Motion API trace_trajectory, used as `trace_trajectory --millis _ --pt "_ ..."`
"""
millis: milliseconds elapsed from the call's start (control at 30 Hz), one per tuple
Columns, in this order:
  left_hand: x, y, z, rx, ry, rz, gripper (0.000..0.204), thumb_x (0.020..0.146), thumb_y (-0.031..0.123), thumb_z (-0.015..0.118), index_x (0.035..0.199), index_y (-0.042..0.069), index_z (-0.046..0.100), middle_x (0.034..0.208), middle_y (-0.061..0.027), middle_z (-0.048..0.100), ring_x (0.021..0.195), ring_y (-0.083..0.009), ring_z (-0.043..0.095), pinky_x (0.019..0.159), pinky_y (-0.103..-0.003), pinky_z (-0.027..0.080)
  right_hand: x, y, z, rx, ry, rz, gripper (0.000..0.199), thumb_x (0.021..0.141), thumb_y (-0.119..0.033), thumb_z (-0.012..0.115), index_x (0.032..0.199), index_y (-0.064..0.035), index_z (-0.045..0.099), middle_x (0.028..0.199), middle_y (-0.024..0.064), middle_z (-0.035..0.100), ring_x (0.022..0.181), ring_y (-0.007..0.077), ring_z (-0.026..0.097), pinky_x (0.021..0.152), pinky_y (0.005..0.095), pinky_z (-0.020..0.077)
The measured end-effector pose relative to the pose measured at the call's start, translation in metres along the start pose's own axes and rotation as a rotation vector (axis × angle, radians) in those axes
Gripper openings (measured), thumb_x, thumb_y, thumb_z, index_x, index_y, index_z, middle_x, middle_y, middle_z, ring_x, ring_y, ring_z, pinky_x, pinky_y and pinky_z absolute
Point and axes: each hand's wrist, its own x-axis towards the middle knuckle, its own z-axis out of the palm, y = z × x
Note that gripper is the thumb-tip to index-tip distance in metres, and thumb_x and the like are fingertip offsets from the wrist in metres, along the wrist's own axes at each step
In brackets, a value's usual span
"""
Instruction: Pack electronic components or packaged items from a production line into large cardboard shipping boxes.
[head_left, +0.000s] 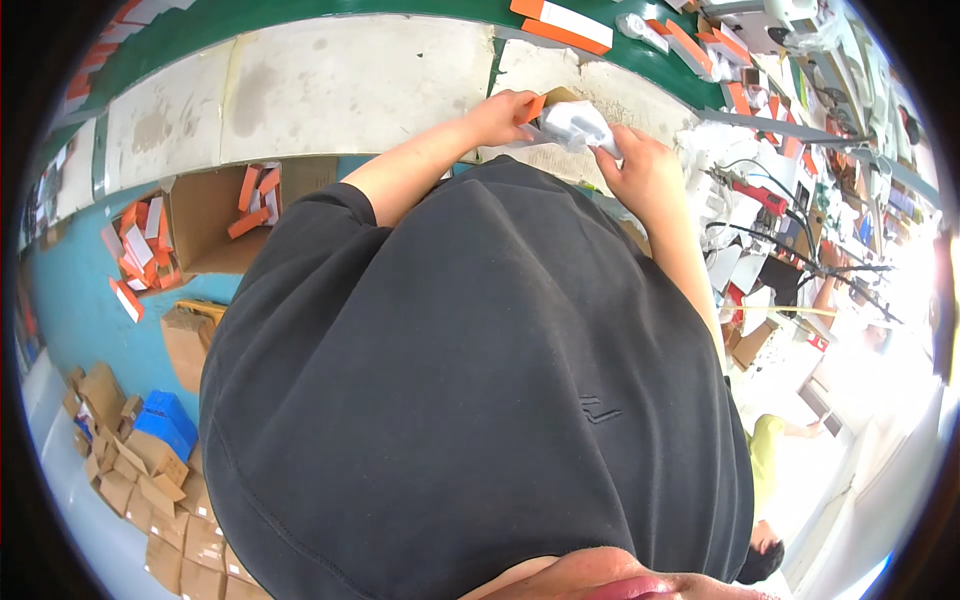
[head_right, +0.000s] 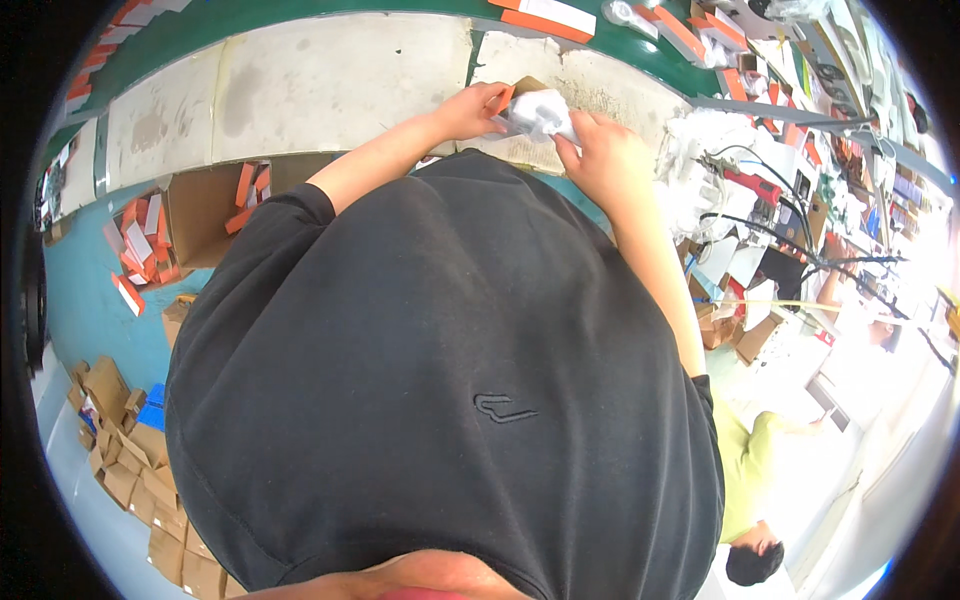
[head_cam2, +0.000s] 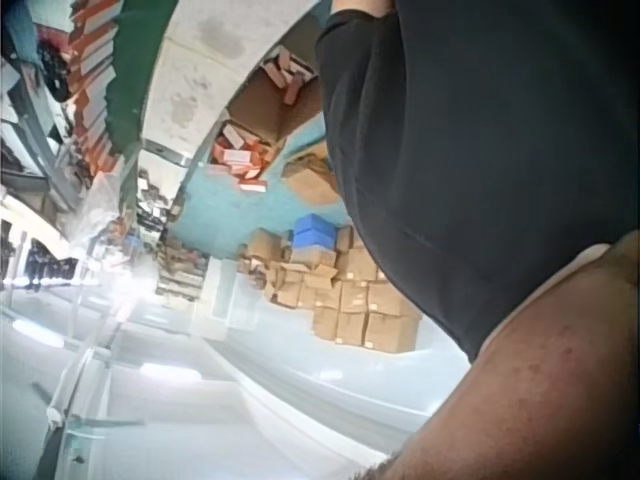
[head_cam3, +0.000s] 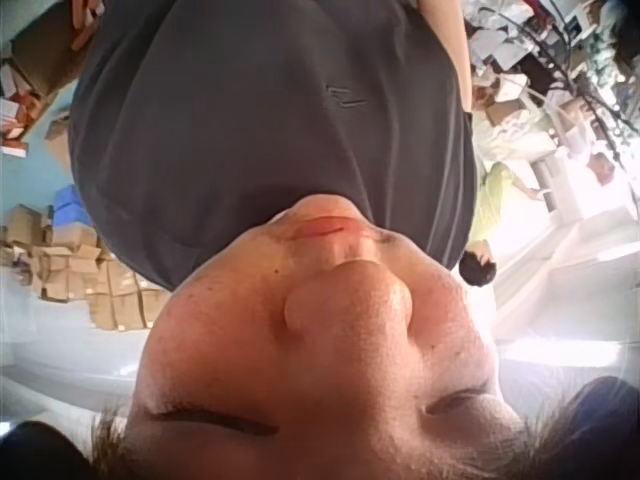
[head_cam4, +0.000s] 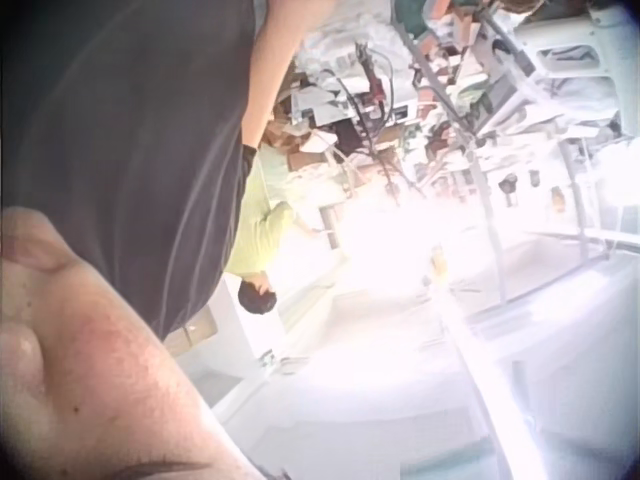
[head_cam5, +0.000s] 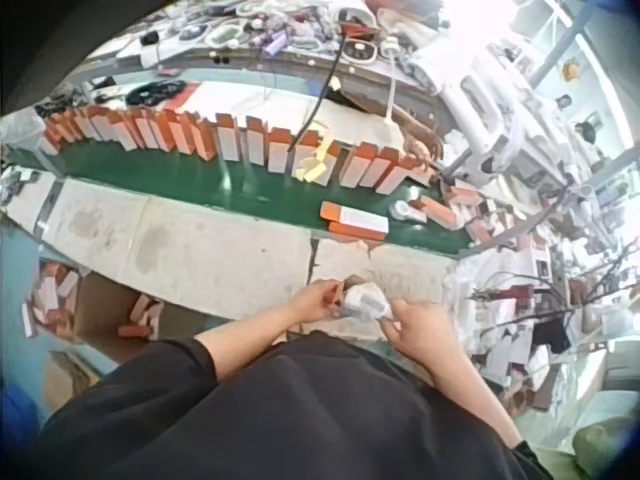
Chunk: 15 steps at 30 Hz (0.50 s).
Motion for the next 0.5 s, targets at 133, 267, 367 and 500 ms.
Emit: trace_trajectory --millis 133,267,367,500 --pt "-0.007 0.015 -0.008 -0.073 -0.114 -0.135 0.056 0.075 0.014 0.086 0.124 0.008 0.059 0.095 -0.0114 0.069 0.086 -0.0283 0.067 0.079 -0.038 0.053 0.002 -0.006 0.018 0.000 -0.017 0.035 0.027 0.088 -0.032 0.070 0.098 -0.0074 0.069 0.087 0.0137 0.070 0.079 0.0383 0.069 0.073 0.0497 0.0551" --pt "-0.012 0.020 -0.009 -0.079 -0.097 -0.116 0.054 0.076 0.014 0.086 0.123 0.009 0.059 0.093 -0.0101 0.070 0.085 -0.0267 0.068 0.078 -0.038 0.053 0.008 -0.012 0.035 -0.045 -0.076 -0.002 0.026 0.088 -0.032 0.071 0.095 -0.0074 0.068 0.087 0.0151 0.070 0.079 0.0388 0.069 0.071 0.0497 0.0556" --pt "-0.019 0.013 -0.010 -0.038 -0.121 -0.146 0.058 0.076 0.015 0.086 0.126 0.010 0.058 0.096 -0.0102 0.071 0.090 -0.0270 0.069 0.079 -0.037 0.054 0.020 -0.018 0.047 -0.036 -0.119 -0.024 0.026 0.088 -0.032 0.071 0.093 -0.0064 0.067 0.086 0.0168 0.071 0.079 0.0389 0.070 0.072 0.0496 0.0560" --pt "-0.027 0.009 -0.006 -0.099 -0.077 -0.133 0.059 0.075 0.016 0.087 0.127 0.011 0.059 0.098 -0.0104 0.072 0.091 -0.0265 0.069 0.080 -0.036 0.054 0.025 -0.013 0.089 -0.075 -0.207 -0.052 0.029 0.089 -0.031 0.070 0.092 -0.0030 0.068 0.084 0.0197 0.071 0.080 0.0399 0.070 0.074 0.0498 0.0568"
